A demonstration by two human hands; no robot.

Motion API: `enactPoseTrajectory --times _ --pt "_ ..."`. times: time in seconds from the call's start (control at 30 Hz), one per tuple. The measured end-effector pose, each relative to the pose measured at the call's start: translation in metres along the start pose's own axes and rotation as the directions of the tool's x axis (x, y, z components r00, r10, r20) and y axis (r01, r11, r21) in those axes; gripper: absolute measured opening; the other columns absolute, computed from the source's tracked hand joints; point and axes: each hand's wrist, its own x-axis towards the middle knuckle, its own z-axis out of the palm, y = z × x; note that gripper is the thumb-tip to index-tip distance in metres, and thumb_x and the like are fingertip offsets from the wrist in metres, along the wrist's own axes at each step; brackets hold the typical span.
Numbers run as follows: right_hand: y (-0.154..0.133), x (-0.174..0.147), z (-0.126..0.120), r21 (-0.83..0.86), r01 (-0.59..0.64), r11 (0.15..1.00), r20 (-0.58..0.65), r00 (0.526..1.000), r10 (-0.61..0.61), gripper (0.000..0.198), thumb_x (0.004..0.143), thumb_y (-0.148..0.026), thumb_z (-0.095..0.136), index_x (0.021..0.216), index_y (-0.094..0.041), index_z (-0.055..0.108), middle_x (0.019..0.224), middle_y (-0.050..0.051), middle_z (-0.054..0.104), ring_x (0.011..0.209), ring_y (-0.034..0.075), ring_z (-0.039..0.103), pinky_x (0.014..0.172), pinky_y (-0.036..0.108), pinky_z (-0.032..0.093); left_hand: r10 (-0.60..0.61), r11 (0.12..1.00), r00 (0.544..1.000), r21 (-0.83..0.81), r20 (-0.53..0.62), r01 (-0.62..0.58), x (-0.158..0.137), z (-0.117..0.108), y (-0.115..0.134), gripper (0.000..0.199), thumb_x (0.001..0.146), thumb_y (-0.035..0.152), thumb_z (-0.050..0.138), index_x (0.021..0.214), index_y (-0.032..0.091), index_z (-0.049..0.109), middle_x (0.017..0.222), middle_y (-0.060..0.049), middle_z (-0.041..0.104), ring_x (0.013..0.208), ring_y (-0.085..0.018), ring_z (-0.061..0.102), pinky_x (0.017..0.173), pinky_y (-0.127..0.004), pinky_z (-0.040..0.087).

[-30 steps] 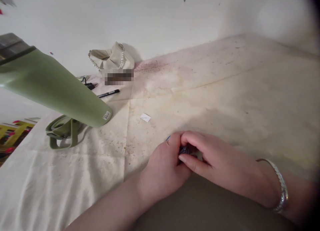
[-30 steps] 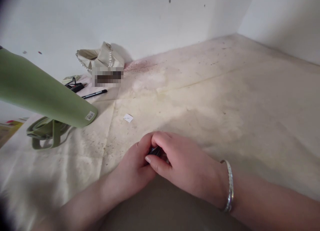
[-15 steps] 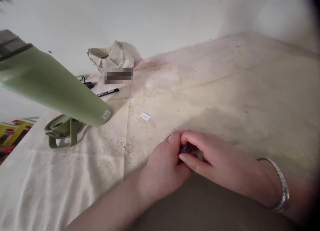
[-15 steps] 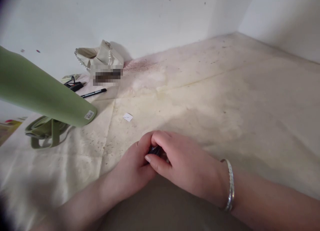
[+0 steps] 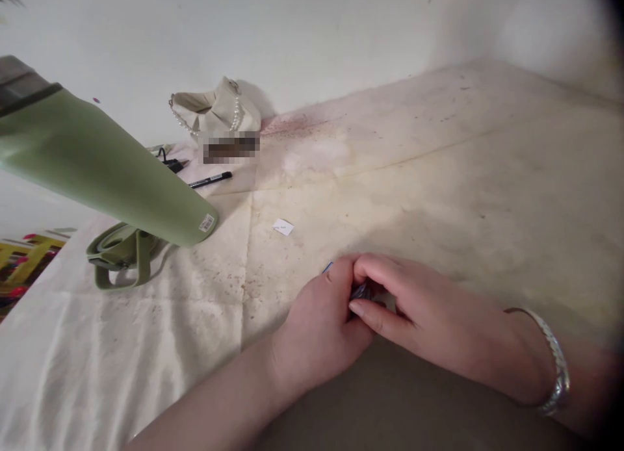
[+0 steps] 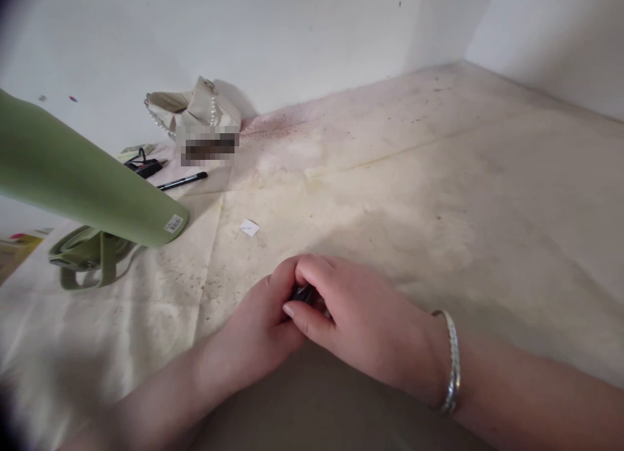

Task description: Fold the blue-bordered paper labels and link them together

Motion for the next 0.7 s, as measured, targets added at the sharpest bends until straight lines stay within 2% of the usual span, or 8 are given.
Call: enactPoseTrajectory --times 0.7 --pt "0.0018 0.0 0.0005 -0.013 0.0 1.0 0.018 1.0 0.001 0.012 0.085 -0.033 0.051 0.092 -0.024 0.053 0.089 -0.001 0.062 0.077 0.014 0.055 0.065 0.031 0.042 -0.006 0.999 1.0 0.032 0.006 0.006 -0.0002 -0.0002 -0.001 0.03 0.071 0.015 0.049 0.101 0.019 0.05 0.098 -0.004 0.064 0.087 -0.021 0.06 0.074 -0.038 0.048"
